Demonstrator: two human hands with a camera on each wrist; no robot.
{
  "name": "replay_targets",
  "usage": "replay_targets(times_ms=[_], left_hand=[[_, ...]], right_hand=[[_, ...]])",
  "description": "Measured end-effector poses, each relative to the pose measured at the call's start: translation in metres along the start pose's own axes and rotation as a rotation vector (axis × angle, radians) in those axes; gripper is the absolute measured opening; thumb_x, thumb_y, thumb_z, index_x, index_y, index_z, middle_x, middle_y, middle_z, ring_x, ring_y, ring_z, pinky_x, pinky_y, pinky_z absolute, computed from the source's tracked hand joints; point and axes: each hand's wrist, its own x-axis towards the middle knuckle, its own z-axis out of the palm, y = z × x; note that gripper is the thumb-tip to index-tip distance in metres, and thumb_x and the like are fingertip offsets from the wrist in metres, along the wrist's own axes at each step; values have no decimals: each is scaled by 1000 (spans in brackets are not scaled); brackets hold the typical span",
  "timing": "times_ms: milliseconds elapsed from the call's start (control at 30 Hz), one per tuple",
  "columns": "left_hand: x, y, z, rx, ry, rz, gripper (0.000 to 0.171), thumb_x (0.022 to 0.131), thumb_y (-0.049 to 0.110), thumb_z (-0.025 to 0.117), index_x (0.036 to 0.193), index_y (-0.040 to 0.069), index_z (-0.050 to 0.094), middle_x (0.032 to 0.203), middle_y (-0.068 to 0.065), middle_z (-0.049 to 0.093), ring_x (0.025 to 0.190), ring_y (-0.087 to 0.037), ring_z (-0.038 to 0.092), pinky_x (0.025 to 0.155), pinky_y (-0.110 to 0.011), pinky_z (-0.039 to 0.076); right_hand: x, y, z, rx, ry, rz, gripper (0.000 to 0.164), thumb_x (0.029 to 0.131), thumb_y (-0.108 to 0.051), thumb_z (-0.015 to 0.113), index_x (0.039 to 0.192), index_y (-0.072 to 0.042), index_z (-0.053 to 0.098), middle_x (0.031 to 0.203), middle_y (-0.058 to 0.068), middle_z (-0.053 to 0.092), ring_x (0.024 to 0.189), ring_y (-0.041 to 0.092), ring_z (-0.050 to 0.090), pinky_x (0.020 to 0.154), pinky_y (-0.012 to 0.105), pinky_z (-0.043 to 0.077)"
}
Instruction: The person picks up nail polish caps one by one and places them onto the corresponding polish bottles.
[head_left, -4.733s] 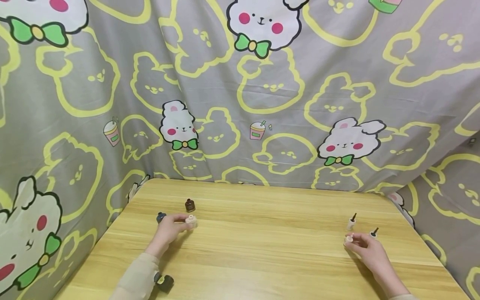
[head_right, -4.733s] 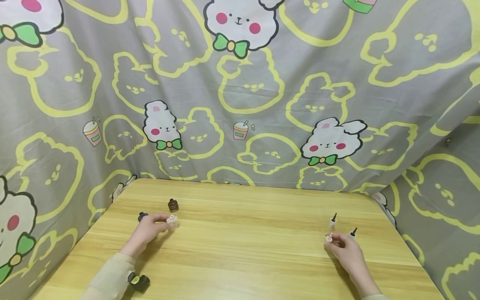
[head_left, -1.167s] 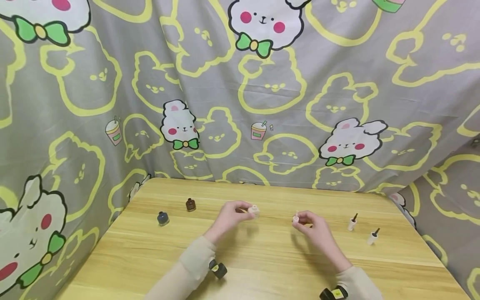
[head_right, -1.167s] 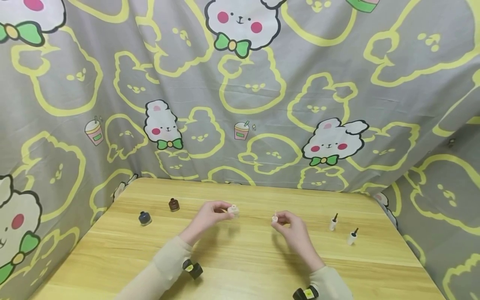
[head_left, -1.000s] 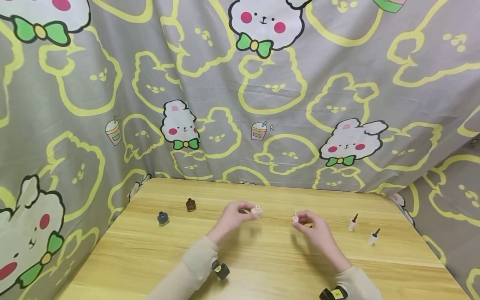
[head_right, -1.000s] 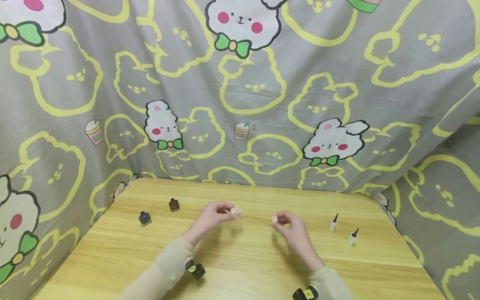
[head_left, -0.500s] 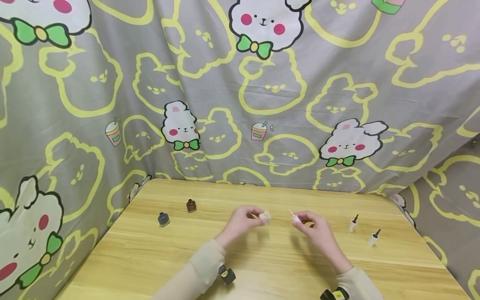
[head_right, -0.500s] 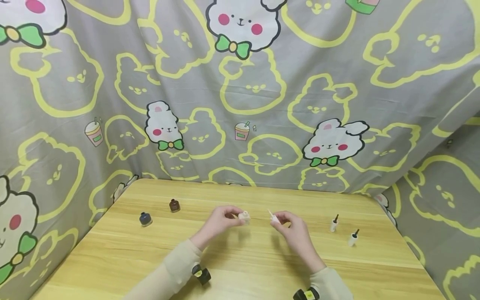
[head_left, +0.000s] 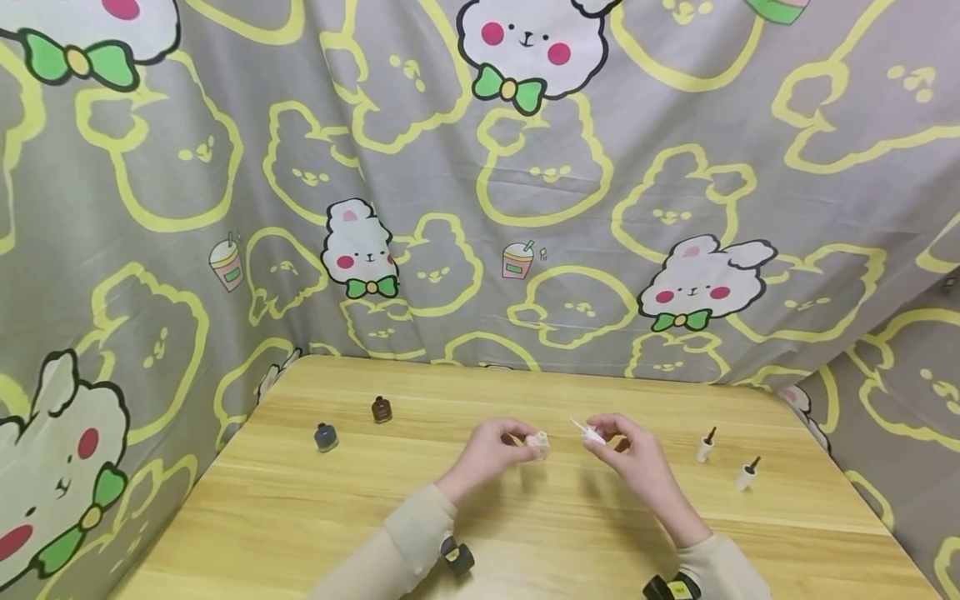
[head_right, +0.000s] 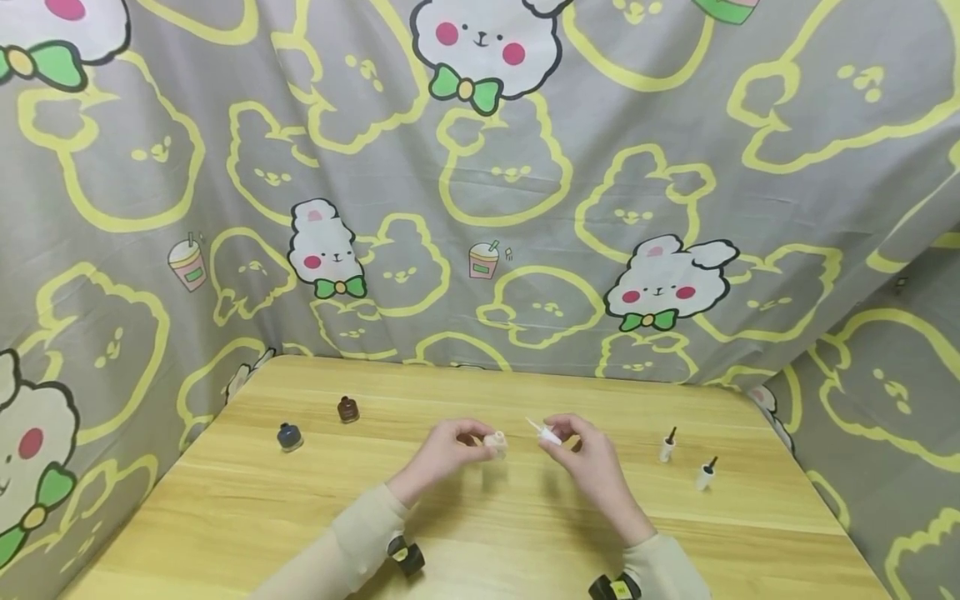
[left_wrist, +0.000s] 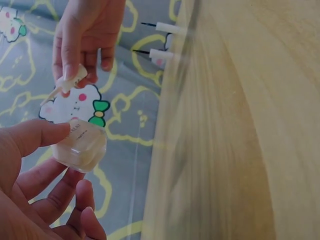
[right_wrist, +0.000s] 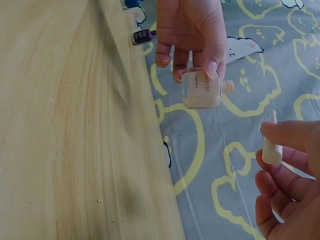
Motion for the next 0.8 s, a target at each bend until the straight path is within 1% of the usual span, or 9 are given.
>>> replay_targets(times_ms=[67, 167, 367, 533, 633, 767, 800], left_hand=[[0, 0, 2, 6, -9, 3, 26, 77, 15, 79, 100, 6, 74, 93, -6, 70, 67, -7, 53, 58, -18, 44], [-2, 0, 4, 29, -20, 6, 25, 77, 15, 79, 100, 6, 74, 92, -6, 70, 66, -7, 52, 58, -18, 43], [-5, 1, 9, 38, -42, 11, 24, 76, 13, 78, 99, 6, 75, 92, -5, 71, 66, -8, 53, 57, -18, 43], [-5, 1, 11, 54, -47, 8, 23, 76, 14, 78, 98, 7, 76, 91, -2, 70, 66, -7, 52, 57, -19, 43], [-5, 0, 12, 51, -47, 7, 24, 76, 13, 79, 98, 7, 76, 90, -3, 70, 65, -7, 52, 56, -19, 42], [-5, 0, 12, 52, -48, 6, 23, 76, 13, 79, 98, 7, 76, 89, -2, 70, 64, -7, 51, 54, -19, 41], [-5, 0, 12, 55, -48, 6, 23, 76, 14, 78, 98, 7, 76, 89, -1, 70, 64, -6, 51, 54, -19, 41]], right_hand=[[-1, -2, -1, -8, 6, -5, 19, 82, -13, 77, 98, -10, 70, 82, -3, 66, 76, -2, 53, 64, 21, 45], [-1, -4, -2, -24, 8, -35, 16, 81, -12, 78, 95, -11, 70, 82, -4, 65, 76, -2, 53, 65, 22, 44], [-2, -2, 0, -57, 15, -134, 19, 78, -8, 79, 96, -11, 72, 84, -4, 67, 77, -3, 52, 64, 22, 45], [-2, 0, 1, -88, 10, -185, 20, 78, -9, 79, 97, -15, 73, 85, -7, 68, 80, -2, 52, 65, 23, 45], [-3, 0, 1, -108, -2, -205, 19, 80, -11, 79, 97, -17, 73, 87, -8, 69, 82, 0, 52, 65, 23, 45], [-4, -2, -1, -130, -22, -207, 18, 80, -12, 78, 97, -18, 73, 91, -8, 69, 83, 2, 51, 67, 23, 45], [-4, -3, -1, -132, -26, -210, 19, 80, -12, 79, 97, -18, 73, 91, -8, 69, 83, 5, 52, 67, 23, 45]])
